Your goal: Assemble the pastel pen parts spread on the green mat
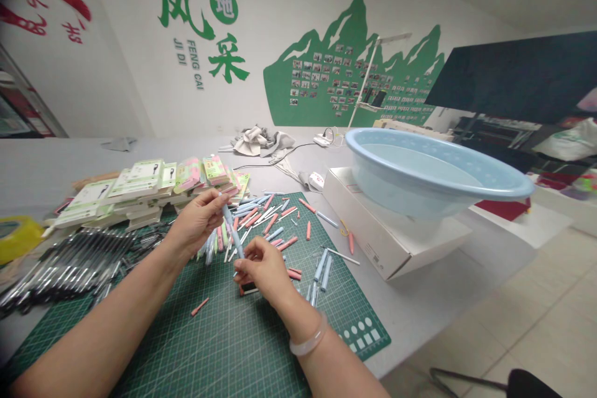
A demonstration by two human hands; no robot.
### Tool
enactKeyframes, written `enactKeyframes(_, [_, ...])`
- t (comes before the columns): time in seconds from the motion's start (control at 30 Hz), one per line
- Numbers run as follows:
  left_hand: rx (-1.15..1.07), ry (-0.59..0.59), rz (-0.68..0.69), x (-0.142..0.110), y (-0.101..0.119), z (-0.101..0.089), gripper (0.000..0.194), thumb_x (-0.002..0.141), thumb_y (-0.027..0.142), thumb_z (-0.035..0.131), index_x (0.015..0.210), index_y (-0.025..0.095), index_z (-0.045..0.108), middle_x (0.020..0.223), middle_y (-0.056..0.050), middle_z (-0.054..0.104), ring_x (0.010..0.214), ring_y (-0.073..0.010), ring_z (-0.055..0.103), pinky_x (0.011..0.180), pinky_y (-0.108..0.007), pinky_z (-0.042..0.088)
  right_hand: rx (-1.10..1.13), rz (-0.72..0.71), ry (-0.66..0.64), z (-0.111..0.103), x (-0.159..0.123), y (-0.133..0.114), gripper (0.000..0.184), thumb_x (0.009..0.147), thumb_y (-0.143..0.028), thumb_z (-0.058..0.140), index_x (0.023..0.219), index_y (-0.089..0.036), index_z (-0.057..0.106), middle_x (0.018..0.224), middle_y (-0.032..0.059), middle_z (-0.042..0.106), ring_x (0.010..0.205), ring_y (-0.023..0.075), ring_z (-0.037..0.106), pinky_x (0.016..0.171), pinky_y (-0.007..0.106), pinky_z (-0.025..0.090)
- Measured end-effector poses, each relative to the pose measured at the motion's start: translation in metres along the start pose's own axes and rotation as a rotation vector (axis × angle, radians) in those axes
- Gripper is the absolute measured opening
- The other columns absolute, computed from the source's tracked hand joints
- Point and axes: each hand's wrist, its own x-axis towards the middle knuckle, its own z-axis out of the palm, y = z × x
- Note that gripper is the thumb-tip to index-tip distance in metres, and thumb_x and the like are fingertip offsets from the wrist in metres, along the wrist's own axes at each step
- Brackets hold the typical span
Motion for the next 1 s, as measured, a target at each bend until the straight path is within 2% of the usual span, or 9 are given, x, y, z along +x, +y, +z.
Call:
enactKeyframes(0.17, [0.084, 0.011, 0.06, -0.002, 0.006, 0.003, 0.024, 0.069, 0.033, 0.07, 0.067, 0.015, 0.054, 0.056, 0.005, 0.049, 0.04, -0.0013, 0.028, 0.039, -0.017, 0.016, -0.008, 0.001, 0.008, 0.0, 0.001, 0.001, 0.034, 0.056, -0.03, 0.076, 0.076, -0.018, 0.051, 0.062, -0.0047, 0.059, 0.056, 0.0178, 0.065, 0.053, 0.031, 0.052])
enactKeyframes(0.37, [0.099, 0.028, 0.133, -0.007, 0.016, 0.007, 0.021, 0.071, 0.034, 0.067, 0.07, 0.015, 0.058, 0.049, 0.007, 0.038, 0.039, -0.0027, 0.029, 0.039, -0.018, 0.017, -0.011, -0.009, -0.06, -0.001, -0.001, -0.001, 0.054, 0.06, -0.027, 0.072, 0.111, -0.024, 0.056, 0.071, -0.0035, 0.059, 0.061, 0.0183, 0.066, 0.058, 0.033, 0.053])
enactKeyframes(0.5, [0.024, 0.095, 0.227, -0.009, 0.03, 0.007, 0.019, 0.072, 0.032, 0.067, 0.073, 0.016, 0.059, 0.055, 0.005, 0.046, 0.042, -0.003, 0.033, 0.039, -0.018, 0.022, -0.005, -0.053, -0.095, -0.004, 0.0, 0.001, 0.041, 0.063, -0.023, 0.067, 0.104, -0.023, 0.059, 0.078, -0.0011, 0.062, 0.064, 0.0165, 0.065, 0.06, 0.032, 0.053])
enactKeyframes(0.6, [-0.072, 0.197, 0.317, -0.006, 0.041, -0.004, 0.019, 0.074, 0.034, 0.066, 0.075, 0.017, 0.058, 0.06, 0.004, 0.051, 0.045, -0.0029, 0.035, 0.041, -0.016, 0.026, 0.003, -0.063, -0.083, -0.007, 0.002, 0.004, 0.037, 0.063, -0.022, 0.067, 0.099, -0.021, 0.06, 0.077, -0.0003, 0.063, 0.065, 0.0165, 0.065, 0.062, 0.032, 0.052])
enactKeyframes(0.67, [-0.061, 0.204, 0.26, -0.003, 0.042, -0.016, 0.022, 0.073, 0.037, 0.065, 0.075, 0.017, 0.058, 0.055, 0.005, 0.046, 0.042, -0.0031, 0.032, 0.039, -0.016, 0.021, 0.018, -0.065, -0.076, -0.009, 0.004, 0.004, 0.038, 0.062, -0.024, 0.068, 0.099, -0.021, 0.059, 0.076, 0.0, 0.063, 0.064, 0.0166, 0.065, 0.062, 0.032, 0.052])
enactKeyframes(0.73, [0.081, 0.112, 0.05, -0.001, 0.035, -0.029, 0.025, 0.07, 0.04, 0.067, 0.07, 0.016, 0.058, 0.047, 0.007, 0.038, 0.038, -0.0036, 0.027, 0.037, -0.017, 0.015, 0.036, -0.065, -0.05, -0.009, 0.004, 0.003, 0.039, 0.061, -0.025, 0.07, 0.098, -0.021, 0.059, 0.075, -0.0001, 0.063, 0.063, 0.0169, 0.065, 0.06, 0.032, 0.052])
enactKeyframes(0.83, [0.528, -0.212, -0.299, -0.008, 0.008, -0.041, 0.029, 0.065, 0.042, 0.068, 0.058, 0.016, 0.057, 0.043, 0.005, 0.04, 0.036, -0.0062, 0.03, 0.038, -0.019, 0.016, 0.068, -0.078, 0.024, -0.009, 0.004, 0.001, 0.037, 0.06, -0.025, 0.07, 0.095, -0.02, 0.058, 0.072, -0.0013, 0.06, 0.062, 0.0172, 0.064, 0.056, 0.031, 0.052])
enactKeyframes(0.9, [0.845, -0.282, -0.268, -0.018, -0.013, -0.042, 0.031, 0.06, 0.04, 0.069, 0.045, 0.018, 0.053, 0.04, 0.003, 0.042, 0.038, -0.0086, 0.034, 0.04, -0.02, 0.016, 0.081, -0.096, 0.064, -0.009, 0.005, 0.0, 0.035, 0.06, -0.024, 0.069, 0.094, -0.021, 0.058, 0.068, -0.0023, 0.058, 0.061, 0.0172, 0.063, 0.053, 0.03, 0.051])
enactKeyframes(1.0, [1.207, -0.199, -0.103, -0.034, -0.037, -0.036, 0.025, 0.056, 0.033, 0.069, 0.043, 0.019, 0.052, 0.046, 0.0, 0.049, 0.047, -0.0133, 0.043, 0.046, -0.022, 0.019, 0.064, -0.117, 0.09, -0.011, 0.007, 0.001, 0.034, 0.061, -0.021, 0.067, 0.094, -0.021, 0.059, 0.066, -0.0031, 0.056, 0.061, 0.0167, 0.062, 0.054, 0.03, 0.052])
